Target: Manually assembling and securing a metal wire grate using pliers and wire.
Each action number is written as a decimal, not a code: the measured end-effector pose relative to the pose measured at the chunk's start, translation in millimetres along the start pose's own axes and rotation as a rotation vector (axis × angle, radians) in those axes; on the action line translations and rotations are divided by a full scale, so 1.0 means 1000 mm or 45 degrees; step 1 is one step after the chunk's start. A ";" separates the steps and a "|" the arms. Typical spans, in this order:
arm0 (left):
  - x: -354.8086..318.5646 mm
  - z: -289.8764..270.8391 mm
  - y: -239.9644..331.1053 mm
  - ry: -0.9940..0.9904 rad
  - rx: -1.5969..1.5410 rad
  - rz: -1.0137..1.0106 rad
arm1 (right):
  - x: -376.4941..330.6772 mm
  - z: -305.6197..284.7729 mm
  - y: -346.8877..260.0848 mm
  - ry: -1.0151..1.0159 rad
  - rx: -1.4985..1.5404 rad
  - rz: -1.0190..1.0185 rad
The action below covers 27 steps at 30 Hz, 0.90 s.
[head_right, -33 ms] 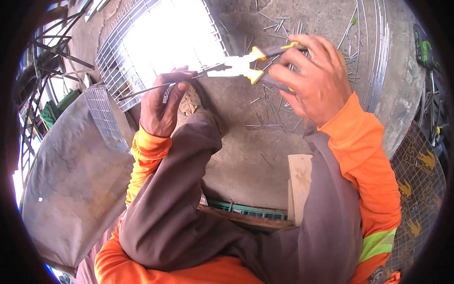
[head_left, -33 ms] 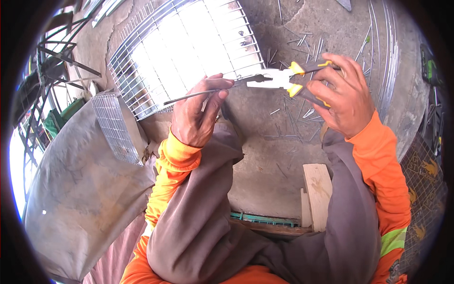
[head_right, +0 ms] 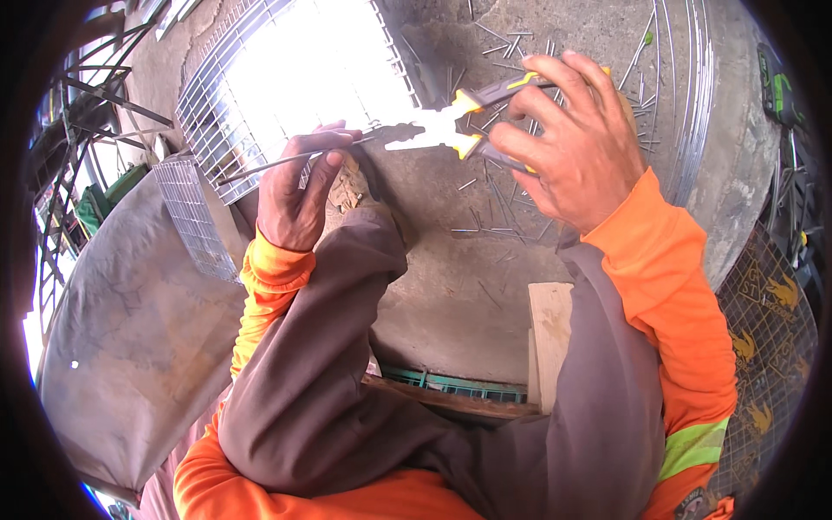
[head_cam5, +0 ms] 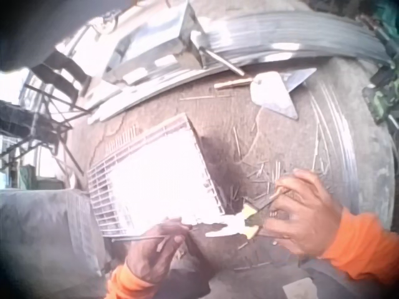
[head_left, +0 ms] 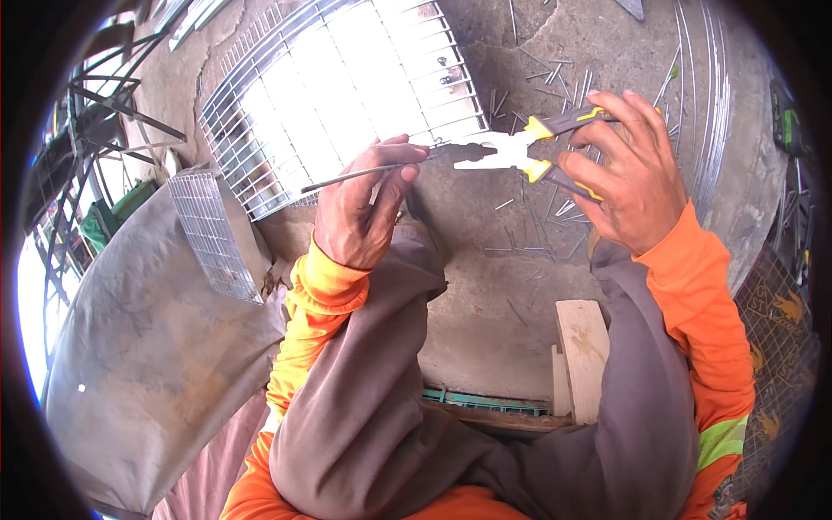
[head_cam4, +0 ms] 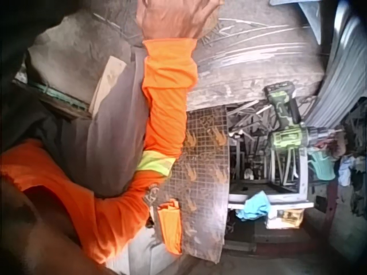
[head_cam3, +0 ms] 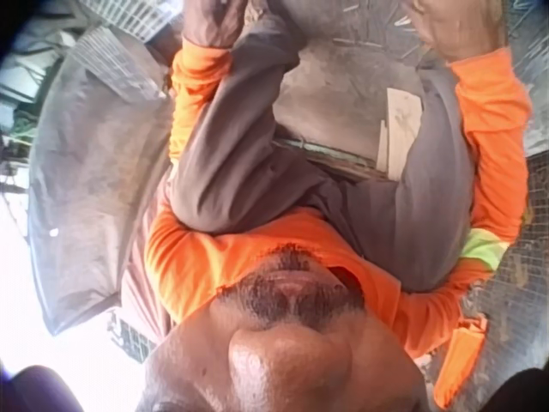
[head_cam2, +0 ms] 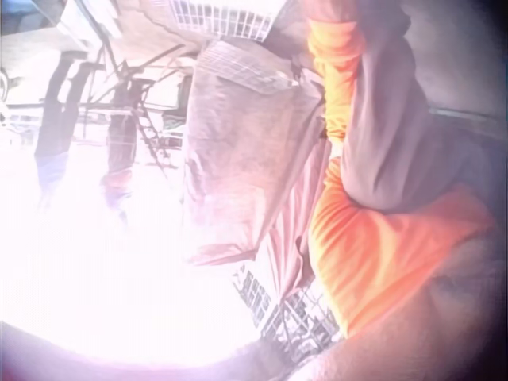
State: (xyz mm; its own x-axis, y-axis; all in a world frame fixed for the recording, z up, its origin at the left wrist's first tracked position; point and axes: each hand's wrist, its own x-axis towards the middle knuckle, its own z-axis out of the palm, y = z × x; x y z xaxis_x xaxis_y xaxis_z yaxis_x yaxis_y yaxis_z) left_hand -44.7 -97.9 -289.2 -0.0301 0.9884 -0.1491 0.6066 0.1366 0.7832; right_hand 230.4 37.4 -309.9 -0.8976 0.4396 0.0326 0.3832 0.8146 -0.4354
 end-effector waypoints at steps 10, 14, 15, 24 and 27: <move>0.002 0.002 0.004 -0.005 0.075 0.033 | 0.018 0.003 -0.019 0.031 -0.052 0.037; 0.004 0.003 0.001 -0.006 0.093 0.054 | 0.016 0.013 -0.013 0.067 -0.107 0.011; 0.003 0.003 0.001 -0.010 0.114 0.070 | 0.017 0.014 -0.013 0.070 -0.145 -0.005; 0.003 0.004 0.003 -0.028 0.104 0.102 | 0.018 0.020 -0.008 0.141 -0.179 -0.077; 0.006 0.002 0.006 -0.057 0.141 0.126 | 0.019 0.023 -0.007 0.142 -0.310 -0.094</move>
State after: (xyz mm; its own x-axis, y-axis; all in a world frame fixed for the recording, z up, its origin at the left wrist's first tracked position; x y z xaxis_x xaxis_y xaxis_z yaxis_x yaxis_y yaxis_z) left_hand -39.4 -91.6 -286.2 0.0681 0.9924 -0.1030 0.6886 0.0280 0.7246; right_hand 206.0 31.5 -327.4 -0.9007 0.4034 0.1614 0.3705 0.9071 -0.1998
